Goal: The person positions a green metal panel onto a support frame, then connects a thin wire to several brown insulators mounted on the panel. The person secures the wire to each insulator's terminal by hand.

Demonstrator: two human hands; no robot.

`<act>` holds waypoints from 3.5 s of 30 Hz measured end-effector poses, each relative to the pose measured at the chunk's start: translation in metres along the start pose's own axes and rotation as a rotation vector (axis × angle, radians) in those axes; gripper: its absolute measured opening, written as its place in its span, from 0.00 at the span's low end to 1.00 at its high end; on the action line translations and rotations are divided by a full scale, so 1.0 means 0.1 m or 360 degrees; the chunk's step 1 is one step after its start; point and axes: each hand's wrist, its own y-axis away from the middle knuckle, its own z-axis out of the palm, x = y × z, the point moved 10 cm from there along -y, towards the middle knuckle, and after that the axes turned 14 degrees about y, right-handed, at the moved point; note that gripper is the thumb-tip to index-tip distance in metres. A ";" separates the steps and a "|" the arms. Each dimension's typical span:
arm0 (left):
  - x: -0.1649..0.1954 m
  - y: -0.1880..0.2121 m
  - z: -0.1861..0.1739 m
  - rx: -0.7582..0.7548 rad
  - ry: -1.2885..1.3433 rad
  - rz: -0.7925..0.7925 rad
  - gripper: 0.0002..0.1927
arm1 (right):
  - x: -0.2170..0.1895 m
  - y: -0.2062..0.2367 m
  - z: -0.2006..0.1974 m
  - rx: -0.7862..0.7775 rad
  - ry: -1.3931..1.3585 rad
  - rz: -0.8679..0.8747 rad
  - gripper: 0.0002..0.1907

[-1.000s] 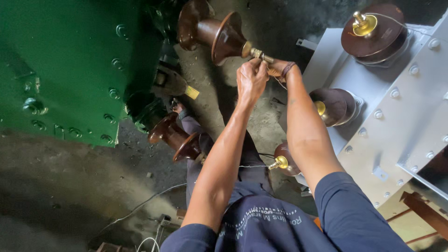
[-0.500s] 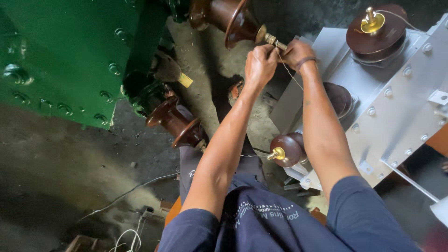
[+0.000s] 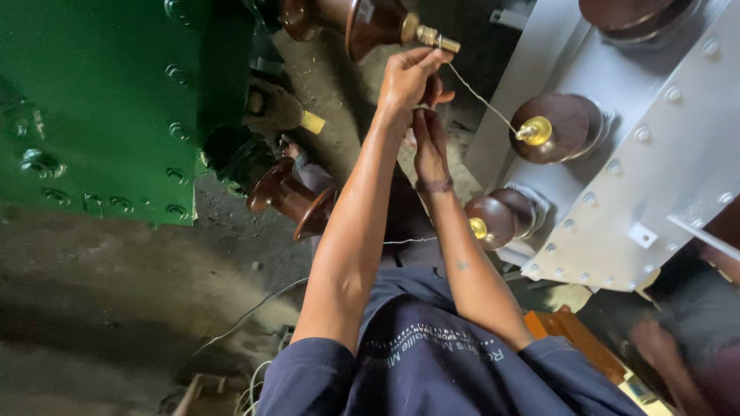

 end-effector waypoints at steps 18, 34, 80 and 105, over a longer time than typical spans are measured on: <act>0.03 0.02 -0.06 0.0056 -0.0048 -0.0012 0.14 | -0.99 0.32 0.11 0.0246 0.1896 -0.0978 0.09; -0.21 -0.16 -0.11 -0.0097 0.0613 0.0356 0.12 | -2.19 -1.12 -0.88 -0.0043 0.2077 -0.1211 0.16; 1.08 0.45 1.19 -0.0584 -0.2437 0.1624 0.22 | -0.88 -1.84 -0.70 -0.0222 0.0675 -0.0393 0.08; 0.57 0.09 0.95 -0.0961 -0.2684 0.1362 0.17 | -0.66 -0.41 0.03 0.0593 0.0611 -0.0777 0.15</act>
